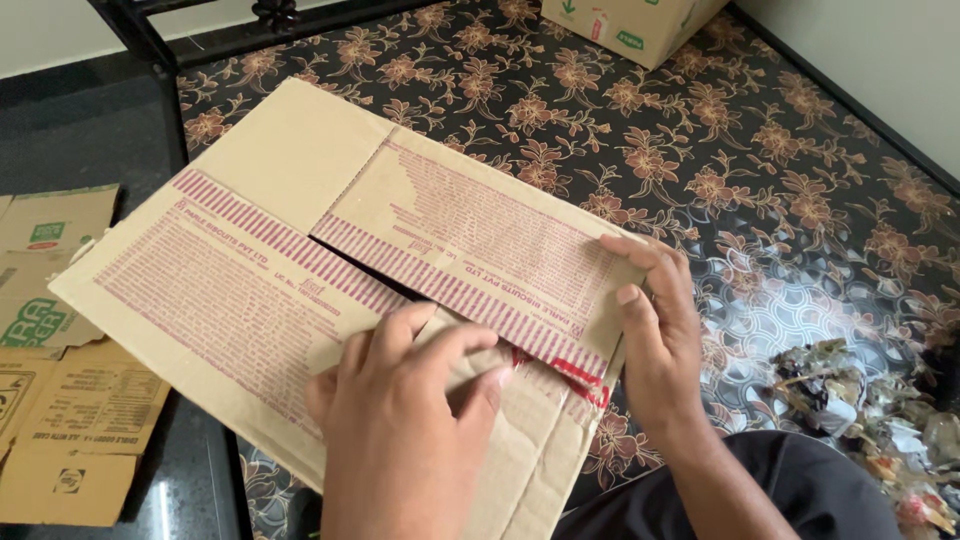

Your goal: The person sits on a bed and breaks down empty cardboard boxes by hand. They peel tape from a box seam, open the flaps, tear the box apart at its corners, and press it flat on the bed, then begin peeling tape from another flattened box.

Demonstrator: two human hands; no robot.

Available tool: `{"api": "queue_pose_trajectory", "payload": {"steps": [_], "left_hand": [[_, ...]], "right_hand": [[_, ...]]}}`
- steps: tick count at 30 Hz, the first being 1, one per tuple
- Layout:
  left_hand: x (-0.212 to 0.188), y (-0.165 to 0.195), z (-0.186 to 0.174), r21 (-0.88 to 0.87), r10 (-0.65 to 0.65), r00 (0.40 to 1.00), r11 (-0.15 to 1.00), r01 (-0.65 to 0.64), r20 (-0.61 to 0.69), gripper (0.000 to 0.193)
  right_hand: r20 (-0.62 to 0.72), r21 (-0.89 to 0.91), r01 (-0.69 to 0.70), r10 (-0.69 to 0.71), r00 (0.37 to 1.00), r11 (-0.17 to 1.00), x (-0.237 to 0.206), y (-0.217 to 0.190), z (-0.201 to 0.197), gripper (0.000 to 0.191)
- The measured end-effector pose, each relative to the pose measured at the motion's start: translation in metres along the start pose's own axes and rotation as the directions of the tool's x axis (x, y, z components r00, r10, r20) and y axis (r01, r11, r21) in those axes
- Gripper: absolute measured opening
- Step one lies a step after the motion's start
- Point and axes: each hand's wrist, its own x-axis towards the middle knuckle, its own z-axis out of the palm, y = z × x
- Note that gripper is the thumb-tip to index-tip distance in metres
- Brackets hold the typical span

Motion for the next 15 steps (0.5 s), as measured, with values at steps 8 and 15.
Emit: {"api": "queue_pose_trajectory", "payload": {"steps": [8,15], "left_hand": [[-0.004,0.019,0.004,0.035,0.035,0.998,0.999,-0.033,-0.043,0.026],[0.003,0.018,0.006,0.044,0.141,0.976,0.990,-0.135,-0.169,0.013]], "right_hand": [[-0.004,0.006,-0.033,0.033,0.999,0.999,0.000,0.001,0.002,0.041],[-0.010,-0.011,-0.008,0.007,1.000,1.000,-0.002,0.000,0.003,0.042]]}}
